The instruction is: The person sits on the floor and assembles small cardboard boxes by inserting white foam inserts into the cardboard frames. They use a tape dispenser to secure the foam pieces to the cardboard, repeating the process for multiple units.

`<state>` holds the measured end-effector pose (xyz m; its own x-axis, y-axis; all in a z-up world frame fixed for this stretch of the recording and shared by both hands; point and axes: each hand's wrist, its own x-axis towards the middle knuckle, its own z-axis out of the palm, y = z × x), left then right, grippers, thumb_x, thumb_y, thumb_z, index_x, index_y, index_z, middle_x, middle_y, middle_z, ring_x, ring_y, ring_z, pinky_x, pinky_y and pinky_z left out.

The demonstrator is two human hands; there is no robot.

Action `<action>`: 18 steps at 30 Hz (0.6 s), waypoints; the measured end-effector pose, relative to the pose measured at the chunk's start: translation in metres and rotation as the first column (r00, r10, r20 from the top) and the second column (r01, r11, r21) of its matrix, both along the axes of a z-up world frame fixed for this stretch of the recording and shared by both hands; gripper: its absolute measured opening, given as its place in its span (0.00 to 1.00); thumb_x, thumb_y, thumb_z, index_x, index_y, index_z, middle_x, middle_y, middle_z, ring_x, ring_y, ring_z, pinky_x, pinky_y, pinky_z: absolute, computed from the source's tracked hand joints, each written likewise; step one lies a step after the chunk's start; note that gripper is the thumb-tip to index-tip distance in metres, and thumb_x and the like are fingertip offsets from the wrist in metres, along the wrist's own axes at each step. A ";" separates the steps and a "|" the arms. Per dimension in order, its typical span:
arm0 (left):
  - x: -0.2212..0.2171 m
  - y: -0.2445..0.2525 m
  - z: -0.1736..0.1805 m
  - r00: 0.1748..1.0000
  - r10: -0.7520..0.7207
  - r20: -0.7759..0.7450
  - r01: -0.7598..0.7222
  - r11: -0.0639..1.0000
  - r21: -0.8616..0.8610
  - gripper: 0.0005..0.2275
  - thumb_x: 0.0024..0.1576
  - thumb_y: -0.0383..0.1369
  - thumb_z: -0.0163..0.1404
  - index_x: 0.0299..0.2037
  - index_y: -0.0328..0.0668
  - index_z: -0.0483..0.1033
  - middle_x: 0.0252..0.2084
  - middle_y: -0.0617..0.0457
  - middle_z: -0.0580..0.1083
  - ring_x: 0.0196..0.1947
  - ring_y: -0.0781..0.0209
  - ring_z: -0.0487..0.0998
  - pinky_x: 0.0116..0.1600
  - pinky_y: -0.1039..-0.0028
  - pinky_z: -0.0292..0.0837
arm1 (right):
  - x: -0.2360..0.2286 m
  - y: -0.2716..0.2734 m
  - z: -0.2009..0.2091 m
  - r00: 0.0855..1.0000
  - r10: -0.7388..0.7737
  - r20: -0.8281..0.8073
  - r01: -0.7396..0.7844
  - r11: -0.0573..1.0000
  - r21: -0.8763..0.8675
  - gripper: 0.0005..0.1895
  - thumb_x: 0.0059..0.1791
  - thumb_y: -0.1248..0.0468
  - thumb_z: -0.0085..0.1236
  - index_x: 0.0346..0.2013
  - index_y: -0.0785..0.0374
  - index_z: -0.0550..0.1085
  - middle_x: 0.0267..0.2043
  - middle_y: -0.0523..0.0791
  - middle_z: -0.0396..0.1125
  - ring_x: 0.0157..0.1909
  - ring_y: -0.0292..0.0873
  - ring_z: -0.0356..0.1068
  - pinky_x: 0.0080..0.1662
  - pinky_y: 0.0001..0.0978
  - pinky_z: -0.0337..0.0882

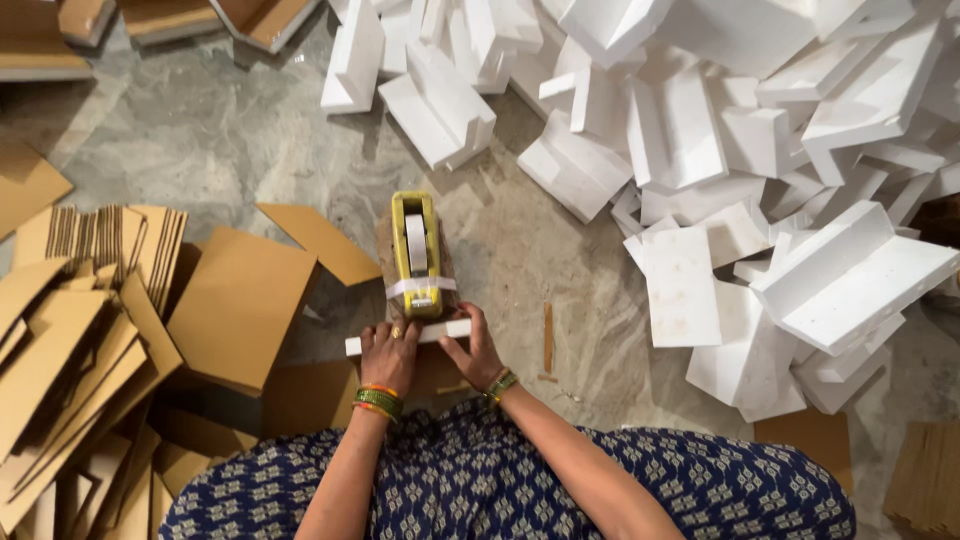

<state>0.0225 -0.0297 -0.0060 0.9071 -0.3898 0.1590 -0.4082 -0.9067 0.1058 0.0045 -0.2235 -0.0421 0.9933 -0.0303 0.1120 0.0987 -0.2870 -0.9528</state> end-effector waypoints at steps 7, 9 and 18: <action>0.002 0.004 0.000 0.996 -0.044 -0.083 0.040 0.998 -0.052 0.15 0.57 0.32 0.45 0.54 0.53 0.72 0.50 0.56 0.75 0.53 0.55 0.73 0.60 0.56 0.60 | 0.081 -0.021 0.014 0.998 -0.068 -0.001 0.068 0.997 -0.030 0.29 0.58 0.43 0.49 0.46 0.66 0.82 0.48 0.48 0.73 0.57 0.40 0.68 0.61 0.34 0.66; -0.002 0.004 0.002 0.994 -0.051 -0.092 0.046 0.997 -0.058 0.14 0.57 0.32 0.46 0.54 0.53 0.73 0.49 0.56 0.75 0.52 0.54 0.73 0.60 0.55 0.60 | 0.113 -0.014 0.009 0.954 0.014 -0.299 0.008 0.997 0.072 0.25 0.50 0.46 0.59 0.42 0.67 0.82 0.41 0.46 0.75 0.46 0.38 0.70 0.50 0.32 0.70; -0.009 0.003 0.009 0.993 -0.030 -0.114 0.017 0.993 -0.113 0.14 0.57 0.32 0.46 0.53 0.54 0.73 0.47 0.54 0.74 0.53 0.53 0.73 0.62 0.53 0.60 | 0.155 0.003 -0.037 0.898 -0.019 -0.440 0.016 1.000 -0.010 0.18 0.44 0.57 0.66 0.36 0.72 0.81 0.33 0.50 0.77 0.33 0.38 0.74 0.39 0.32 0.74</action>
<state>0.0136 -0.0263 0.0031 0.9126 -0.3970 0.0974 -0.4085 -0.8768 0.2536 0.1599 -0.2204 -0.0789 0.9407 -0.0484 -0.3358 -0.3349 -0.2909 -0.8962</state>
